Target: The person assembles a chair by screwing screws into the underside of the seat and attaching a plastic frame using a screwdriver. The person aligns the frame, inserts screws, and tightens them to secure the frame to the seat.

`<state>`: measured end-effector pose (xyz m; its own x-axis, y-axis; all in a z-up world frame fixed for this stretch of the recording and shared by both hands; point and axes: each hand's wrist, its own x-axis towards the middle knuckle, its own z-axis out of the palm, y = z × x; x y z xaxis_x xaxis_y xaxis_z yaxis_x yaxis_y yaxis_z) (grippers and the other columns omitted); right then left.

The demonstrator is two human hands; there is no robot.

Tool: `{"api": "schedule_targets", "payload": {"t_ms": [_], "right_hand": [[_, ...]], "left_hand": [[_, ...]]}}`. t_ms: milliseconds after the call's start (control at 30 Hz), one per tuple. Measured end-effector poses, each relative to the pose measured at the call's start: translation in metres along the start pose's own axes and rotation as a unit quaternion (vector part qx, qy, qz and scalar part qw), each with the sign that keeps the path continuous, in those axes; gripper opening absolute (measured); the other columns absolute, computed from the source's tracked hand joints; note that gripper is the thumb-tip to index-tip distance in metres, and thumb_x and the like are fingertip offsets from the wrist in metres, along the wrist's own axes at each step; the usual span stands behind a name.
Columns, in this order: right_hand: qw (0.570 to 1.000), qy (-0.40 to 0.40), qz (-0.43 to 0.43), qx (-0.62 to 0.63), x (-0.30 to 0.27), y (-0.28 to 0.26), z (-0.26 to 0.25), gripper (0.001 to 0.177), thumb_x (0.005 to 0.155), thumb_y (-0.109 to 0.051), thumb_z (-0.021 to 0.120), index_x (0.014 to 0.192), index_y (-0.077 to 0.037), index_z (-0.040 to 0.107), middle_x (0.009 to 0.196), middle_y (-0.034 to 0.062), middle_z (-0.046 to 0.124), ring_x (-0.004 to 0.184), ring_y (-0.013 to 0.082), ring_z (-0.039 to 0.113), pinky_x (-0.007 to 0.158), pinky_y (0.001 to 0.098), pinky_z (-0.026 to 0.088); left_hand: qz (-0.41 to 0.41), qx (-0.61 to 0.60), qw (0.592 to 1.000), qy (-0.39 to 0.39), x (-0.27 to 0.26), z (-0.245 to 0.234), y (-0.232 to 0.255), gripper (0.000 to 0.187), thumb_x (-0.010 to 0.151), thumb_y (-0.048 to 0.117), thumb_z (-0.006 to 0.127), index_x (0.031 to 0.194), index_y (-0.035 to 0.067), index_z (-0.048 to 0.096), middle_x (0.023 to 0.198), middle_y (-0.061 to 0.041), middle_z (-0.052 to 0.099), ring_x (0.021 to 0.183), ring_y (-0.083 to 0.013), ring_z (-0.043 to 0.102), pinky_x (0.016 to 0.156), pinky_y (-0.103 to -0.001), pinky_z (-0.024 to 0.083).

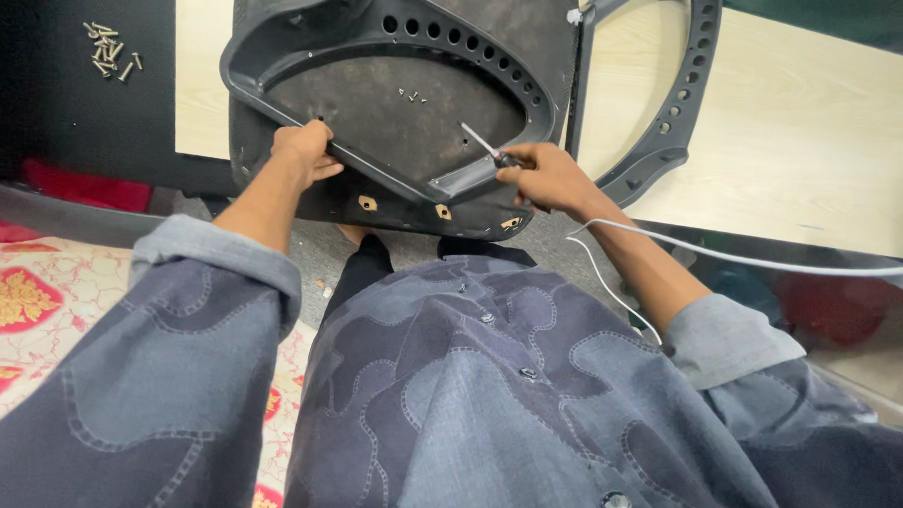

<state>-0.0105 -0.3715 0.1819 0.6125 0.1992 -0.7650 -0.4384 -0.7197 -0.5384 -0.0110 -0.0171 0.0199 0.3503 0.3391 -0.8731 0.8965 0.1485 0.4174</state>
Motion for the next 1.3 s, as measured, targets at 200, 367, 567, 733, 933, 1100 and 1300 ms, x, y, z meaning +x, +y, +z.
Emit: {"api": "schedule_targets", "payload": {"t_ms": [200,367,567,733,933,1100,1300], "right_hand": [[0.989,-0.055,-0.006,-0.139,-0.006,0.012,0.023,0.05,0.089,-0.023,0.067,0.133,-0.002,0.065,0.073,0.0119,0.075,0.056,0.016,0.068,0.057,0.0318,0.055],[0.989,0.005,0.0,-0.147,-0.012,0.008,0.042,0.046,0.088,-0.026,0.064,0.128,-0.003,0.069,0.074,0.016,0.075,0.055,0.0228,0.071,0.066,0.0363,0.058],[0.99,0.042,-0.016,-0.134,-0.013,-0.004,0.053,0.036,0.091,-0.025,0.059,0.113,-0.001,0.077,0.064,0.0171,0.071,0.056,0.0227,0.072,0.067,0.0362,0.058],[0.993,0.052,-0.009,-0.107,-0.012,-0.009,0.056,0.036,0.091,-0.026,0.059,0.112,-0.003,0.076,0.061,0.0132,0.069,0.054,0.0222,0.071,0.064,0.0372,0.059],[0.99,0.043,-0.011,-0.137,-0.012,-0.009,0.058,0.035,0.092,-0.025,0.057,0.107,-0.001,0.077,0.059,0.016,0.07,0.054,0.0233,0.072,0.067,0.0364,0.06],[0.982,0.076,-0.038,-0.169,-0.004,-0.005,0.065,0.032,0.089,-0.021,0.06,0.102,0.003,0.075,0.07,0.0215,0.071,0.061,0.0316,0.076,0.071,0.0419,0.063],[0.939,0.116,-0.112,-0.305,0.008,-0.013,0.078,0.028,0.086,-0.018,0.065,0.085,0.008,0.074,0.082,0.0334,0.068,0.082,0.0479,0.071,0.08,0.0498,0.058]], "left_hand": [[0.043,0.038,0.997,0.043,-0.078,0.032,-0.007,0.041,0.085,0.015,0.066,0.114,-0.014,0.065,0.108,-0.021,0.075,0.076,-0.0256,0.077,0.058,-0.035,0.067],[0.059,0.077,0.995,0.021,-0.116,0.082,-0.046,0.083,0.086,0.015,0.066,0.148,-0.005,0.014,0.115,-0.025,0.065,0.075,-0.0303,0.075,0.052,-0.038,0.066],[-0.026,0.022,0.991,-0.127,-0.083,0.095,-0.063,0.044,0.102,0.027,0.054,0.127,-0.008,0.049,0.113,-0.021,0.069,0.074,-0.0253,0.076,0.055,-0.04,0.066],[-0.024,0.074,0.986,-0.146,-0.076,0.087,-0.066,0.039,0.101,0.035,0.056,0.106,-0.002,0.068,0.099,-0.011,0.075,0.073,-0.0187,0.074,0.055,-0.038,0.065],[-0.015,0.093,0.987,-0.129,-0.085,0.082,-0.06,0.035,0.099,0.033,0.061,0.102,0.0,0.072,0.093,-0.009,0.076,0.073,-0.0172,0.074,0.056,-0.037,0.064],[-0.019,0.08,0.987,-0.141,-0.084,0.081,-0.059,0.034,0.099,0.032,0.061,0.104,-0.001,0.071,0.094,-0.01,0.076,0.072,-0.0187,0.072,0.057,-0.039,0.063],[-0.019,0.094,0.986,-0.138,-0.08,0.082,-0.06,0.032,0.097,0.03,0.063,0.105,0.0,0.072,0.093,-0.01,0.077,0.072,-0.0192,0.072,0.058,-0.038,0.062]]}}
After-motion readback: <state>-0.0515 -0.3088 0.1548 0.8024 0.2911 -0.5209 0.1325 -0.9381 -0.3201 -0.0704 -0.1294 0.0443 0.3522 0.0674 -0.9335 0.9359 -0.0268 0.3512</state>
